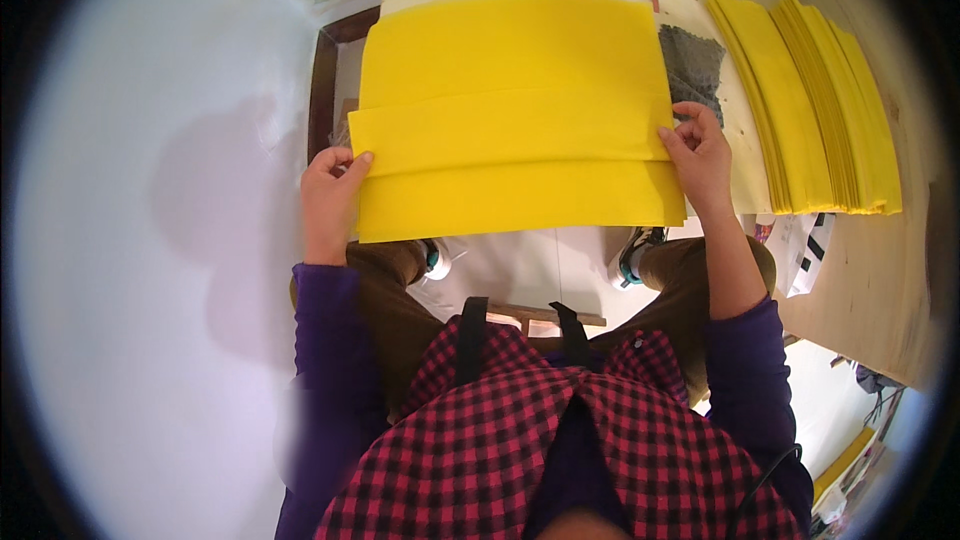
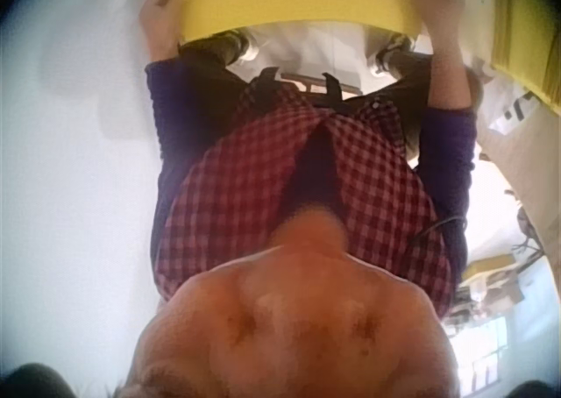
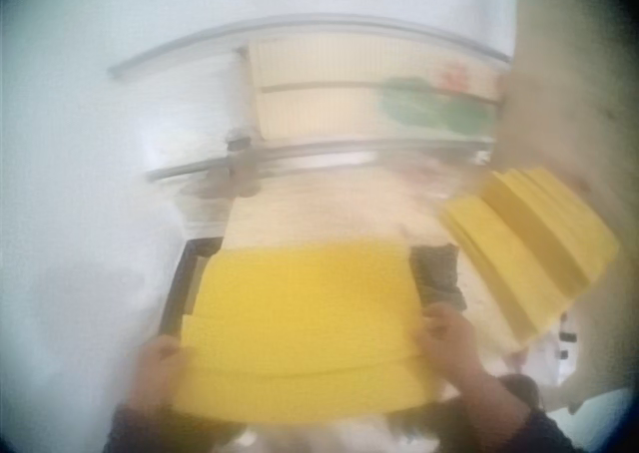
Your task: The person folds yellow fabric sheets on a table. They align edges, fold the fabric in half, and smooth the creases. The folded pieces are stacked on the table.
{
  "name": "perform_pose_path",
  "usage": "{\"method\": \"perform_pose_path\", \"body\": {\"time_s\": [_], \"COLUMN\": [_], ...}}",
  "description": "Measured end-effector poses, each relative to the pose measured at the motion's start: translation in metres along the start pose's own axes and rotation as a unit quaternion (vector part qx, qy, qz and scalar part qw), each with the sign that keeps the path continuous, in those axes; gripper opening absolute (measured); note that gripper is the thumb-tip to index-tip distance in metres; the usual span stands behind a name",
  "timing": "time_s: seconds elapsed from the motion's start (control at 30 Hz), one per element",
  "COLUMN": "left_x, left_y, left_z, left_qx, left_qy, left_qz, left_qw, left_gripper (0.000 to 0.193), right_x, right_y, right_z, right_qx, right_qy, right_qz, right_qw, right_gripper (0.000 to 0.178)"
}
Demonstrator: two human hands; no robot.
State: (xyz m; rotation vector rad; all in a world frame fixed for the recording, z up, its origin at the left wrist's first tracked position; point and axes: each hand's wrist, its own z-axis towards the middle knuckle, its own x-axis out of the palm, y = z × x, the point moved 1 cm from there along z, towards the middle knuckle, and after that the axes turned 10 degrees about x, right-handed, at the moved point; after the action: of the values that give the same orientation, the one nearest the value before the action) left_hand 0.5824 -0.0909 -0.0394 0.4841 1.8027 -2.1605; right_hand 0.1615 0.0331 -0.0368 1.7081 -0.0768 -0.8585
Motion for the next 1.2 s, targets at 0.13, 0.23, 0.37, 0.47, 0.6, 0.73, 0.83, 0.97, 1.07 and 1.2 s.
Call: {"method": "perform_pose_path", "body": {"time_s": [0.13,0.23,0.37,0.47,0.6,0.73,0.83,0.97,1.07,1.2], "left_x": [0.001,0.001,0.000,0.000,-0.001,-0.001,-0.001,0.000,0.001,0.000], "left_y": [0.006,0.009,0.007,0.003,-0.001,-0.001,-0.001,-0.003,-0.004,-0.001], "left_z": [0.003,0.004,0.006,0.006,0.006,0.008,0.007,0.008,0.008,0.009], "left_qx": [-0.005,0.016,0.032,0.038,0.036,0.010,0.024,0.012,-0.007,0.005], "left_qy": [0.010,0.005,0.005,0.006,0.010,0.027,0.015,0.023,0.036,0.037], "left_qz": [0.007,0.006,0.034,0.052,0.049,0.033,0.043,0.072,0.080,0.088], "left_qw": [1.000,1.000,0.999,0.998,0.998,0.999,0.999,0.997,0.996,0.995], "left_gripper": [0.019,0.021,0.021,0.020,0.020,0.020,0.021,0.022,0.022,0.023], "right_x": [0.000,-0.010,-0.004,0.035,0.115,0.175,0.189,0.165,0.127,0.080], "right_y": [-0.002,0.012,0.056,0.090,0.124,0.142,0.137,0.109,0.085,0.062], "right_z": [0.003,0.000,-0.021,-0.048,-0.085,-0.102,-0.100,-0.089,-0.077,-0.064], "right_qx": [-0.012,-0.045,-0.249,-0.290,-0.338,-0.338,-0.288,-0.253,-0.188,-0.119], "right_qy": [0.006,-0.037,-0.078,0.015,0.134,0.184,0.188,0.125,0.089,0.032], "right_qz": [0.011,-0.076,-0.171,-0.169,-0.215,-0.294,-0.375,-0.435,-0.452,-0.452], "right_qw": [1.000,0.995,0.950,0.942,0.906,0.875,0.861,0.855,0.867,0.883], "right_gripper": [0.031,0.031,0.032,0.041,0.062,0.072,0.075,0.078,0.079,0.079]}}
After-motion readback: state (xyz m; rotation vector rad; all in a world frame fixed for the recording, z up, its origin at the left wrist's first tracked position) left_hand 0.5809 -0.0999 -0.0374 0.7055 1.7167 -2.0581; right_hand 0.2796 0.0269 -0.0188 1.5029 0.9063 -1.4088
